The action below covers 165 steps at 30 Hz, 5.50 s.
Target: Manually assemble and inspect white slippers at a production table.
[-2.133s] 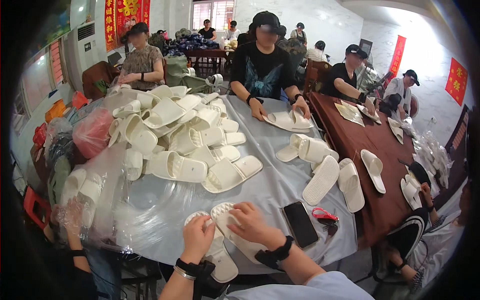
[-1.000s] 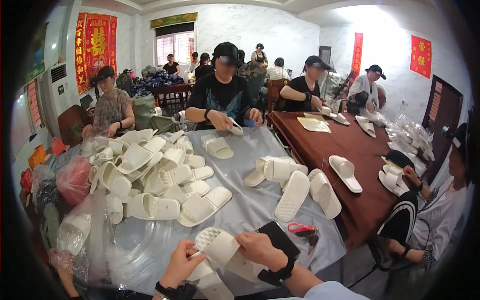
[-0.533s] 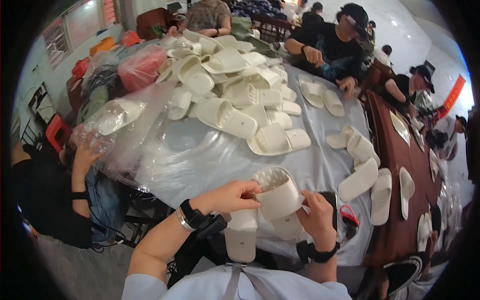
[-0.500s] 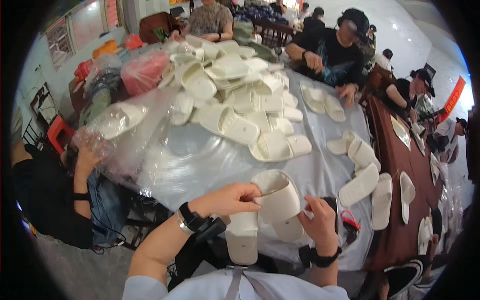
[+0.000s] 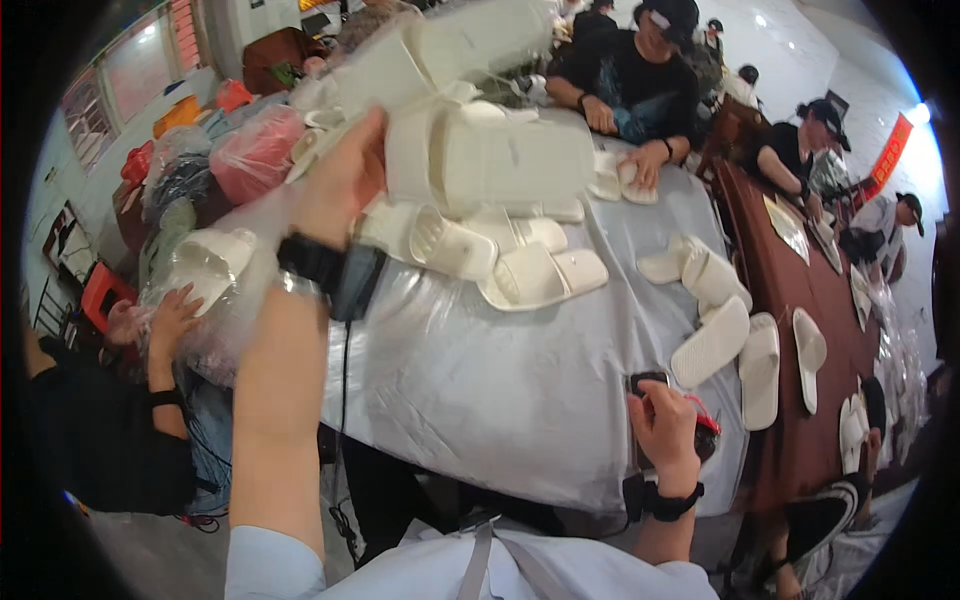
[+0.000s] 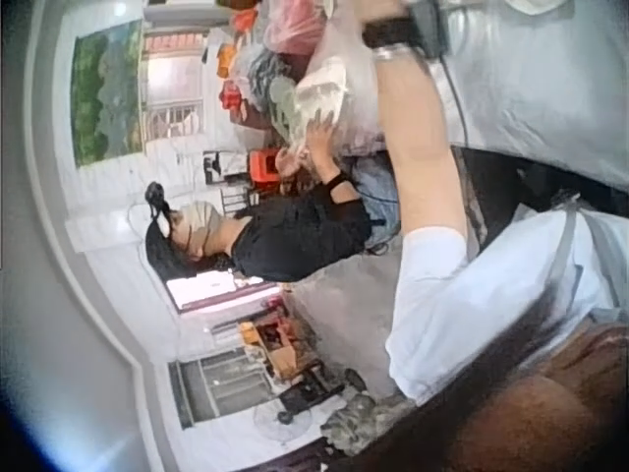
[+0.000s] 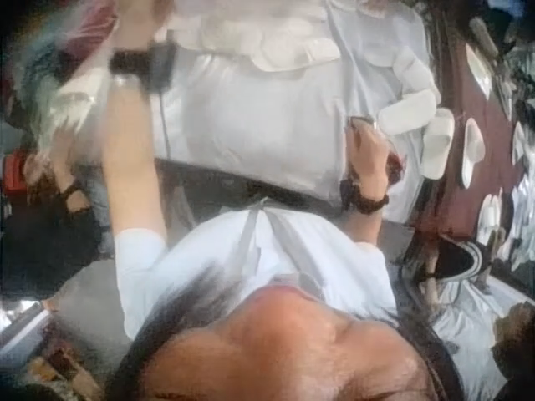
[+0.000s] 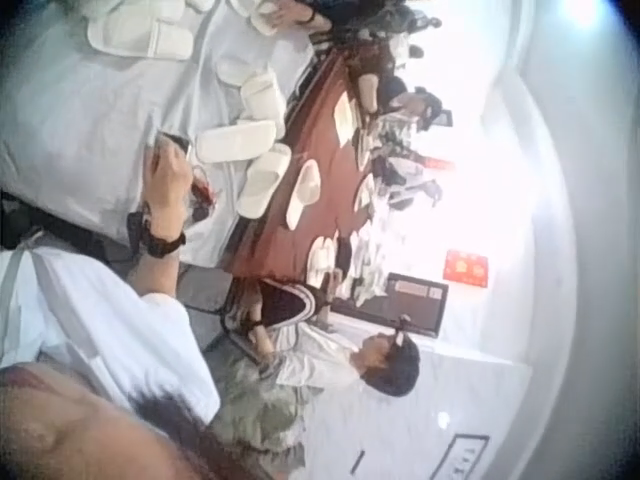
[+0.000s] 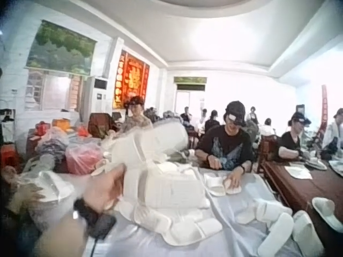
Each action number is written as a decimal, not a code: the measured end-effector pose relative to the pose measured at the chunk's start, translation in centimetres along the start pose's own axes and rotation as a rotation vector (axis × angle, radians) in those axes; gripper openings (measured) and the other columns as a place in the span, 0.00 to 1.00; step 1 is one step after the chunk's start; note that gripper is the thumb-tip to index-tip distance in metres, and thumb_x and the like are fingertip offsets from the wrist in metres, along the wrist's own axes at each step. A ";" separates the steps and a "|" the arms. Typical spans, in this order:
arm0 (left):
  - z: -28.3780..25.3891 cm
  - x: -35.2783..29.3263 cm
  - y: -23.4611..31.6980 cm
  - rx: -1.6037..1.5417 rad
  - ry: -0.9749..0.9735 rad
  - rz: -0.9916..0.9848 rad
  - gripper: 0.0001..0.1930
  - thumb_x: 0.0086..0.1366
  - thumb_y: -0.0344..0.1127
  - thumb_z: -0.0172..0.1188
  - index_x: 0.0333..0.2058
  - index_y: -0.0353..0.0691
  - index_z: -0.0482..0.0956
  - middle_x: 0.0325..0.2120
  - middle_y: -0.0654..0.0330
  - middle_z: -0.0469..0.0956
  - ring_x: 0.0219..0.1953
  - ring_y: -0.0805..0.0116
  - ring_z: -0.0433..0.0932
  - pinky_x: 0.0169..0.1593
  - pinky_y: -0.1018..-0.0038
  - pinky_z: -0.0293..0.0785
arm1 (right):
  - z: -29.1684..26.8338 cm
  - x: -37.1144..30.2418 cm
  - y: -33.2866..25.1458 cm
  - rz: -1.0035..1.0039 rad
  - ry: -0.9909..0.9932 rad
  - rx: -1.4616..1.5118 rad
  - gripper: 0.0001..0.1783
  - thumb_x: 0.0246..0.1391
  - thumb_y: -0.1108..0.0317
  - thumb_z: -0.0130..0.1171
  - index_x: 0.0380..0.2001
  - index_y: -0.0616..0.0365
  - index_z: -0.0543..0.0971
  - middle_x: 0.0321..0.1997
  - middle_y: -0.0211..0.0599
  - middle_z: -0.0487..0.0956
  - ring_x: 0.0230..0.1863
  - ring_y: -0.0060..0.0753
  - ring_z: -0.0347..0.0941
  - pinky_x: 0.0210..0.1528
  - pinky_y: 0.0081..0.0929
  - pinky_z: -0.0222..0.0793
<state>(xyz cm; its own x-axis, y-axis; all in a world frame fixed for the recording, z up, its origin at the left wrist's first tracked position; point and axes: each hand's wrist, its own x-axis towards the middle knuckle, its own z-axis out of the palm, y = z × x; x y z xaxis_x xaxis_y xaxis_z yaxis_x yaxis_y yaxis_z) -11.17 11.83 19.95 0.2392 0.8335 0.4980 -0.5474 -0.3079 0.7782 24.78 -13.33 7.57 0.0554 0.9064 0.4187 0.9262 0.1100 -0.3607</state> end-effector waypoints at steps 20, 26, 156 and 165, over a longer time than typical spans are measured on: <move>0.4 -13.5 -12.9 0.218 0.081 -0.759 0.11 0.69 0.44 0.54 0.44 0.47 0.75 0.33 0.69 0.79 0.30 0.80 0.75 0.31 0.82 0.68 | -10.9 -0.1 16.0 0.468 0.219 -0.658 0.11 0.47 0.64 0.61 0.32 0.59 0.76 0.42 0.48 0.77 0.47 0.51 0.73 0.42 0.45 0.73; 4.3 -19.6 -16.8 0.295 -0.060 -0.850 0.11 0.68 0.37 0.57 0.44 0.38 0.74 0.34 0.61 0.80 0.30 0.77 0.77 0.31 0.80 0.73 | -11.3 1.5 22.1 0.739 0.152 -0.839 0.35 0.45 0.61 0.65 0.57 0.54 0.67 0.63 0.50 0.64 0.67 0.56 0.55 0.62 0.55 0.58; 6.7 -16.5 -18.5 0.808 0.091 -0.064 0.08 0.57 0.30 0.63 0.37 0.38 0.81 0.48 0.49 0.72 0.51 0.54 0.73 0.53 0.65 0.70 | 10.9 6.9 -5.3 -0.116 0.020 0.651 0.06 0.51 0.72 0.56 0.33 0.62 0.77 0.27 0.51 0.77 0.30 0.54 0.74 0.32 0.43 0.68; 6.8 -16.8 -18.5 0.468 0.285 -0.168 0.05 0.63 0.30 0.61 0.37 0.38 0.78 0.26 0.67 0.78 0.25 0.82 0.72 0.29 0.83 0.68 | 10.3 7.7 -5.2 -0.307 0.018 0.441 0.05 0.51 0.71 0.58 0.31 0.61 0.77 0.25 0.45 0.77 0.29 0.50 0.75 0.31 0.40 0.69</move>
<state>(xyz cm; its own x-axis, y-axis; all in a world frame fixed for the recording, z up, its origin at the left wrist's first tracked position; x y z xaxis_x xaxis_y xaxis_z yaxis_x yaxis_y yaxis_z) 0.43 0.44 -0.23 0.0314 0.9593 0.2808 -0.0912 -0.2770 0.9565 16.49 -2.68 4.10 -0.1831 0.7990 0.5727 0.6567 0.5330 -0.5335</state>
